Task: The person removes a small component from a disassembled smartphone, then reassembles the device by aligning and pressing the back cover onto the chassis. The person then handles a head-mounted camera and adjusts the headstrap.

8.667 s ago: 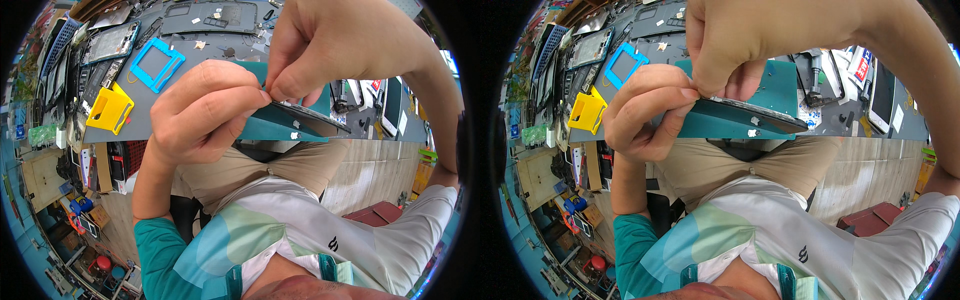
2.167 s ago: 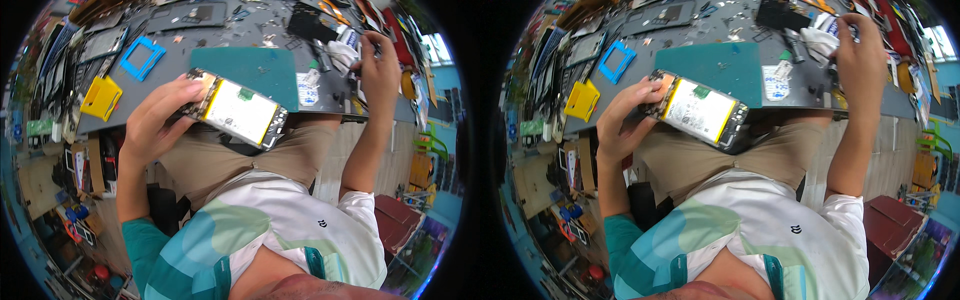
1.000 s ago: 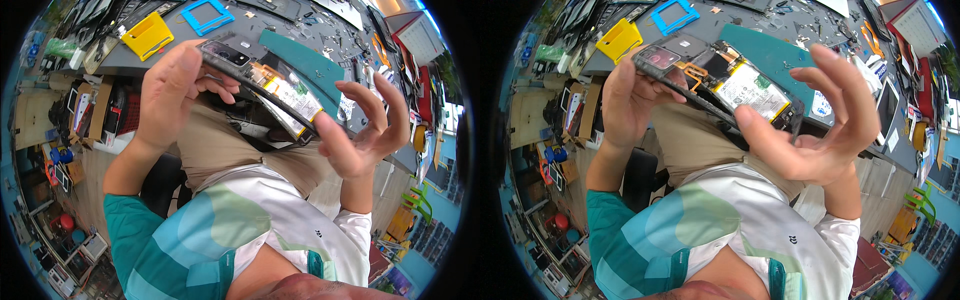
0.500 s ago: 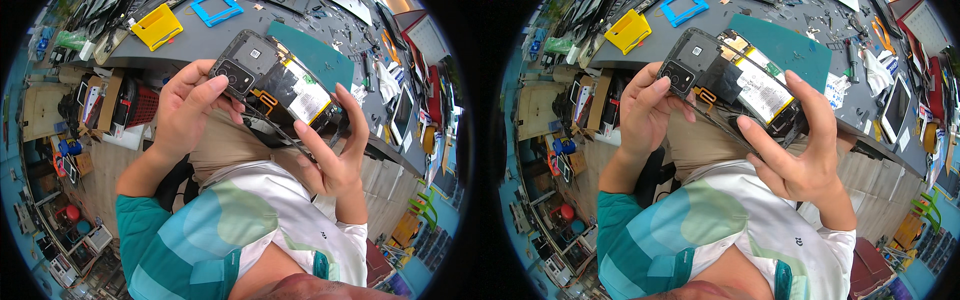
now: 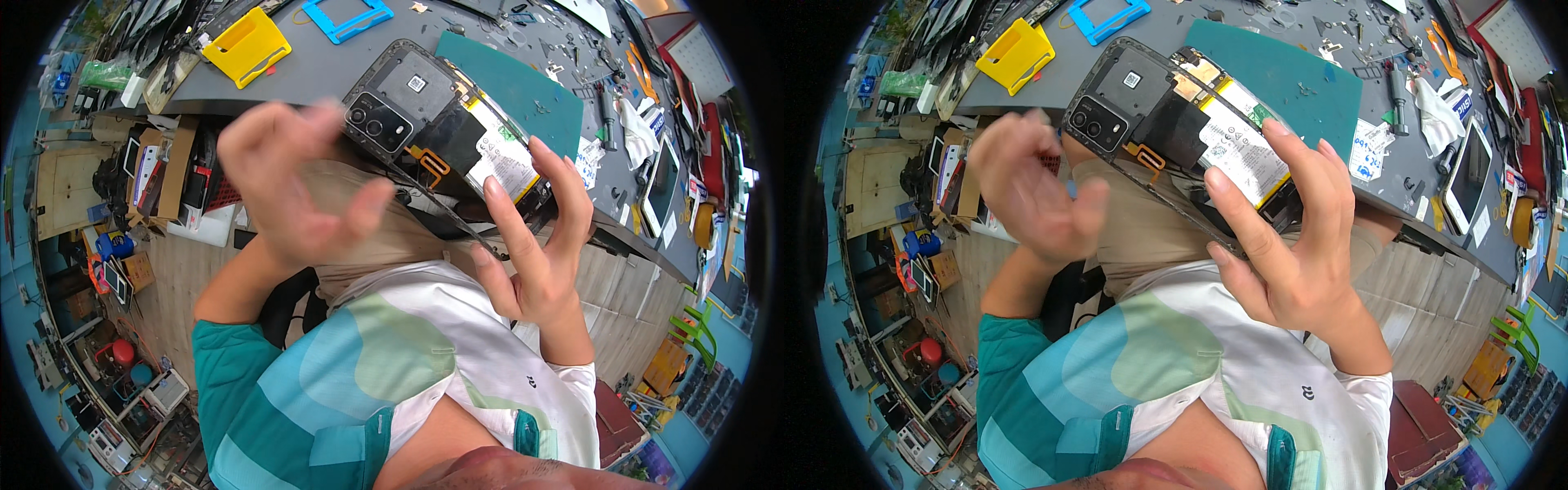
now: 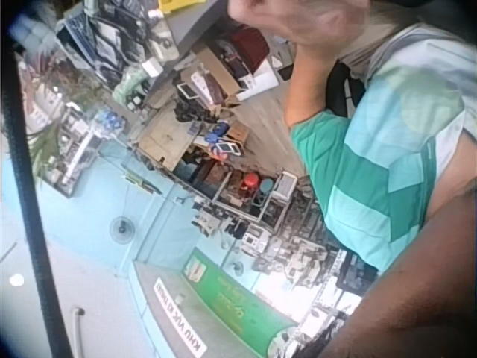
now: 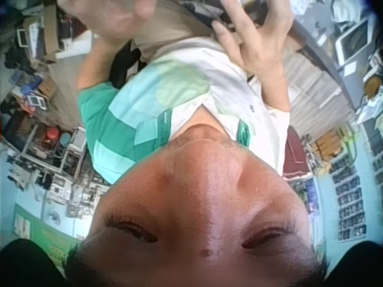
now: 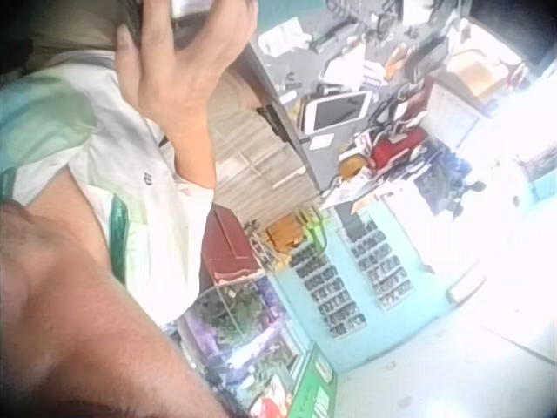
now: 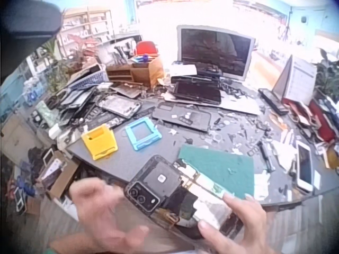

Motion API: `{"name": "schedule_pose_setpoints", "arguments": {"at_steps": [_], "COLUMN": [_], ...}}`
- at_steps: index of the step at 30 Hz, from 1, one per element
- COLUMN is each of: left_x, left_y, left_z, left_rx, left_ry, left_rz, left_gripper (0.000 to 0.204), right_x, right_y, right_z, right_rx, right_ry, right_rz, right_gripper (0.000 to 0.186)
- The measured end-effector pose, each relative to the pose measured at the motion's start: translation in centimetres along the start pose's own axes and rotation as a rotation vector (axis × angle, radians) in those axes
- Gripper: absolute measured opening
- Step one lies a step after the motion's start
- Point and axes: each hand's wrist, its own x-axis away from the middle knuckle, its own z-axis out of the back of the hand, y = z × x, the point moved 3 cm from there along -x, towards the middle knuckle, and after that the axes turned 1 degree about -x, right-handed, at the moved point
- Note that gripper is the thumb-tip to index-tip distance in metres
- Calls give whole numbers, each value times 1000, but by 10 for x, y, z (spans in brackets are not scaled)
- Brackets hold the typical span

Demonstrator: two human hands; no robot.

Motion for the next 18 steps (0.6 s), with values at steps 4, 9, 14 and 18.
{"name": "schedule_pose_setpoints", "arguments": {"at_steps": [4, 9, 14, 18], "left_x": [-2, -5, -5, -8], "left_y": [20, 21, 17, 16], "left_z": [6, 4, -3, -6], "left_rx": [-437, -438, -389, -390], "left_ry": [-235, -276, -317, -353], "left_rz": [-370, -368, -381, -371], "left_gripper": [64, 61, 60, 61], "right_x": [-1, 0, 2, 5], "right_y": [-4, -2, 0, 1], "right_z": [1, -1, -2, -6], "right_rx": [28, 52, 78, 84], "right_ry": [-11, -5, -21, -10], "right_rz": [-1, 18, -8, -20], "right_gripper": [67, 65, 64, 67]}}
